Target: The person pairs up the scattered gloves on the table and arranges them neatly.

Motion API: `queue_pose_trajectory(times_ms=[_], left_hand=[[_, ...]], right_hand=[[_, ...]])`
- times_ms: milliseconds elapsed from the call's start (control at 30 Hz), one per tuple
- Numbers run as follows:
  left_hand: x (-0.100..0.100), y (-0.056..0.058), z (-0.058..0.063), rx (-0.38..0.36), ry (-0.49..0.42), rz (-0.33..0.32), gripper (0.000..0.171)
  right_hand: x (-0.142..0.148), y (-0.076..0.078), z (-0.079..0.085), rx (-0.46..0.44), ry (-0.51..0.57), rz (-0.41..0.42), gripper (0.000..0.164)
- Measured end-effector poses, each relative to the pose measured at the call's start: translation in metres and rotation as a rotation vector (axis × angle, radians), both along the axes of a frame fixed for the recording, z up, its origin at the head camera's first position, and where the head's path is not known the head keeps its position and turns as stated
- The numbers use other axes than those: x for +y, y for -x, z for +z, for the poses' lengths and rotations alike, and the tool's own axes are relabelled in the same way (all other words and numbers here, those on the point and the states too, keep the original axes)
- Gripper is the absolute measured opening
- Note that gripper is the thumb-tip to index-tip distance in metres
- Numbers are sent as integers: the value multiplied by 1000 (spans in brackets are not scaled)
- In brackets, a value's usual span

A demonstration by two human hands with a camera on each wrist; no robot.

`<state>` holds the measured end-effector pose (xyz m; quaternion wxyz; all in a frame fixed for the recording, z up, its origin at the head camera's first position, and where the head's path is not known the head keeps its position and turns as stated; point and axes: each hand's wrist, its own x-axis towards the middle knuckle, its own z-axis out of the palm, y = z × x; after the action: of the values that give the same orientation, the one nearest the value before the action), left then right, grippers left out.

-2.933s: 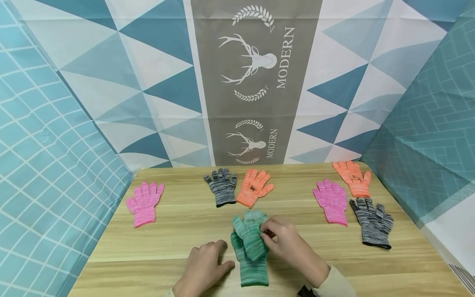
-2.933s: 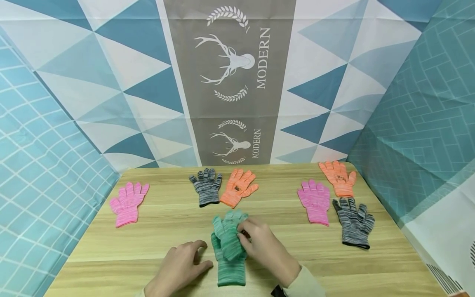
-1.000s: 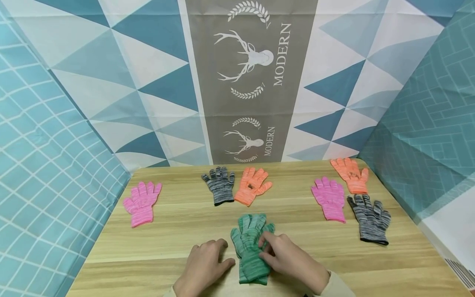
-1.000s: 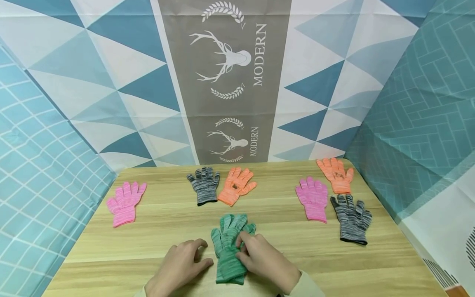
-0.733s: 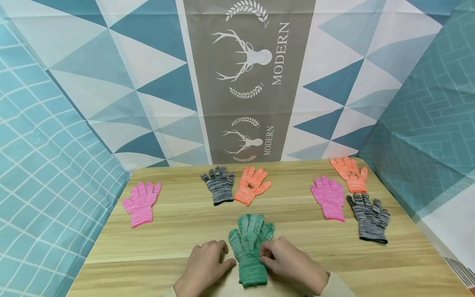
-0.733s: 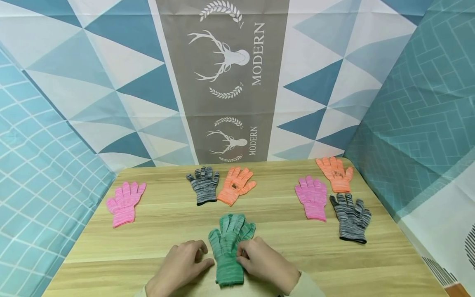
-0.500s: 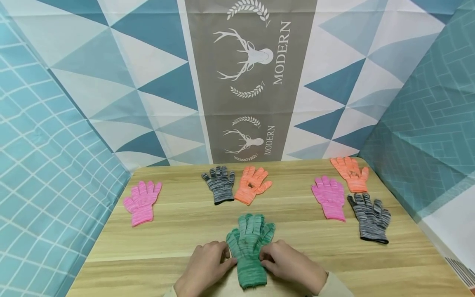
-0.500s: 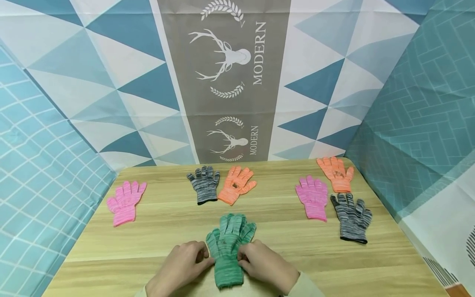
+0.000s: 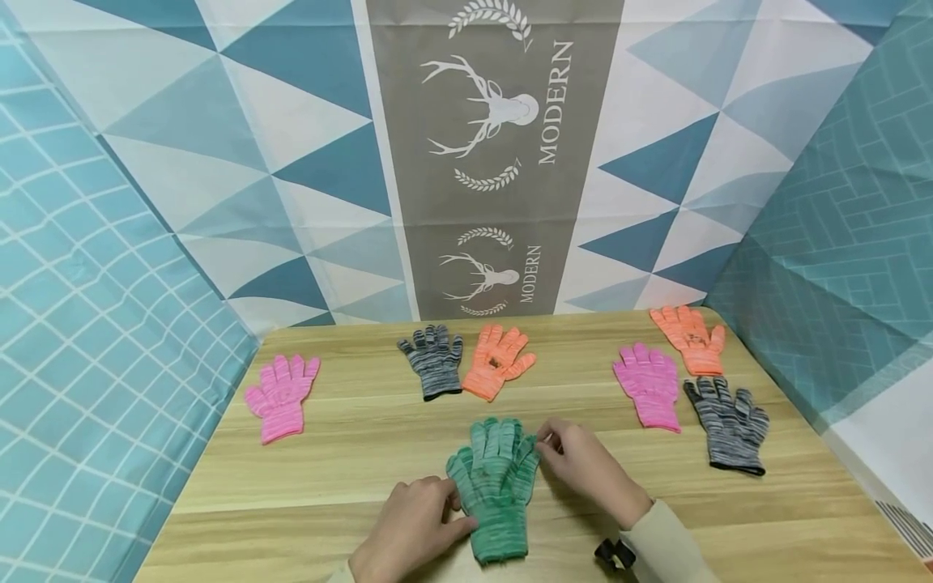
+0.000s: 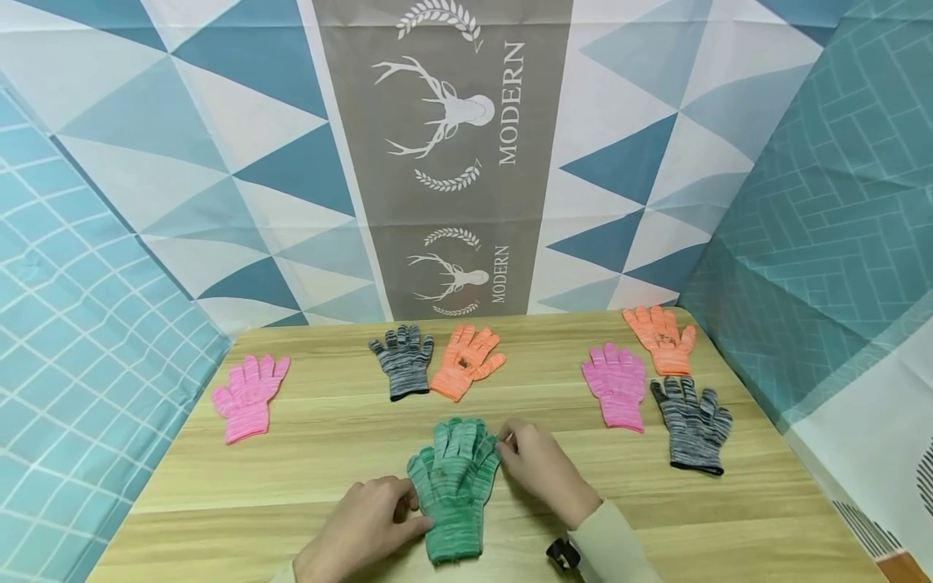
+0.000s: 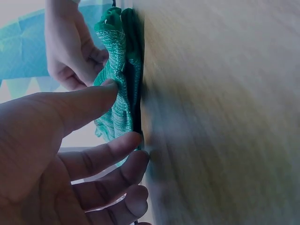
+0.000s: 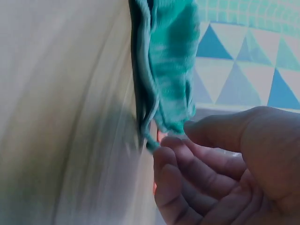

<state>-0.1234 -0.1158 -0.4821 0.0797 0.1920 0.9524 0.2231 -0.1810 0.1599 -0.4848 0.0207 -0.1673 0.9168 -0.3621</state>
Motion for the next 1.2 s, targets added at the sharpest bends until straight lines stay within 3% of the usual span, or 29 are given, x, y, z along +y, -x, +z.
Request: queue_pose_trajectory(times_ms=[100,200,333,733,1000,1200], left_hand=[[0,0,0,-7,-2,1,35],[0,-1,0,-10,-2,2,34],[1,-1,0,-7,0,2,34],[1,0,-1,18,5,6,35],[7,1,1,22,0,-5,32],[18,0,4,-61,-44,-46,33]], right_hand=[[2,7,-5,-21,23,-19,12],[2,12,-10,-33,46,28,16],[0,14,-13,-29,64,68,8],[5,9,10,-9,229,-51,8],[7,14,-1,-11,110,-204,4],[8,19,-10,-2,56,-211,2]])
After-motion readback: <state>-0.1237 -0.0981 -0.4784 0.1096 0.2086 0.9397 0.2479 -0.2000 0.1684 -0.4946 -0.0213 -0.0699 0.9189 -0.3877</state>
